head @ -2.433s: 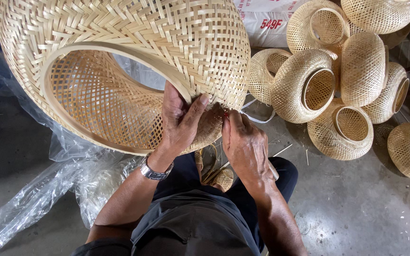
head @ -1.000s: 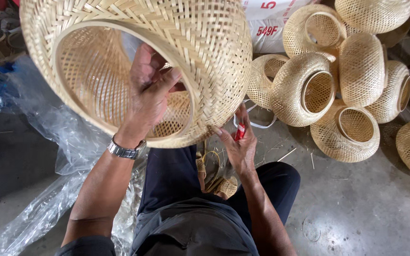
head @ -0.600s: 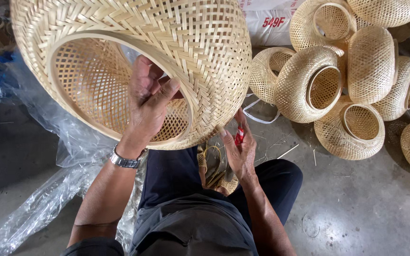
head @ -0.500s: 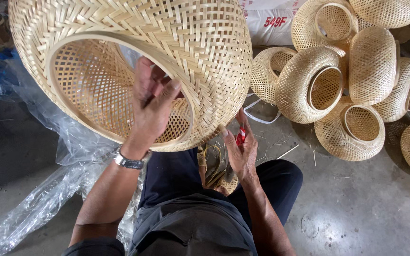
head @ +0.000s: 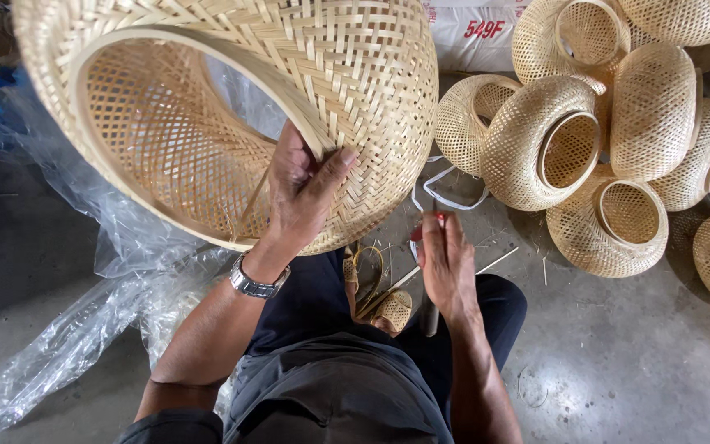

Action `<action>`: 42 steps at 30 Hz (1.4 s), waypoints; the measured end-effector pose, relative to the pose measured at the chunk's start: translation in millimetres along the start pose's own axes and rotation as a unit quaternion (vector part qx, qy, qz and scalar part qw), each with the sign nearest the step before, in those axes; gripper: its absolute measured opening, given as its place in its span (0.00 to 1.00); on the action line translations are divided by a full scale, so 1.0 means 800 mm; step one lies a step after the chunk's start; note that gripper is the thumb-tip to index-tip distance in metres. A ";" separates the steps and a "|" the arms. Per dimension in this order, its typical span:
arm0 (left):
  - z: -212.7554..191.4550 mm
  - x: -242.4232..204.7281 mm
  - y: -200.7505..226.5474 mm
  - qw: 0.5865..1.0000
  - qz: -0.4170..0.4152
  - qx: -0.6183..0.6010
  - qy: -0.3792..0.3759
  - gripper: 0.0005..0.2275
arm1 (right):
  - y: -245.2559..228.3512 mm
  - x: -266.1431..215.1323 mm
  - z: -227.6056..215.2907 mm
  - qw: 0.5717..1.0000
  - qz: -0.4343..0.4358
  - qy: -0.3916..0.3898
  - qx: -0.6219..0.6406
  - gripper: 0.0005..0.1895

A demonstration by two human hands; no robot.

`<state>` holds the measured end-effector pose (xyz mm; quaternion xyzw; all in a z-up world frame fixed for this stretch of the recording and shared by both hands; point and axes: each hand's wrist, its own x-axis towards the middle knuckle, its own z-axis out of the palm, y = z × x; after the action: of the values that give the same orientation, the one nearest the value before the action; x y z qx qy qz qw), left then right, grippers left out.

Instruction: The person weaves a bamboo basket by hand, using a red-handled tool to tuck and secure the bamboo strips along the rim. They rotate the basket to work on different sections and finish by placing it with other completed baskets.

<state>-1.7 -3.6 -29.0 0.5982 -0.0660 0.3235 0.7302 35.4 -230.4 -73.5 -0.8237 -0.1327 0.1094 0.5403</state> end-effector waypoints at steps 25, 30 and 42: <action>0.020 -0.036 -0.001 0.999 -0.006 -0.014 0.041 0.16 | -0.067 -0.028 0.006 0.945 -0.276 0.038 -0.169 0.14; 0.023 -0.040 0.001 0.999 -0.022 0.006 0.043 0.16 | -0.099 -0.033 0.004 0.930 -0.319 0.033 -0.177 0.15; 0.030 -0.041 0.014 0.998 0.014 0.056 0.016 0.19 | -0.123 -0.024 -0.006 0.901 -0.359 0.060 -0.237 0.15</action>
<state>-26.7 -37.6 -29.1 0.6321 -0.0442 0.3465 0.6917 9.3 -203.1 19.5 -0.8288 -0.4087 -0.1768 0.3389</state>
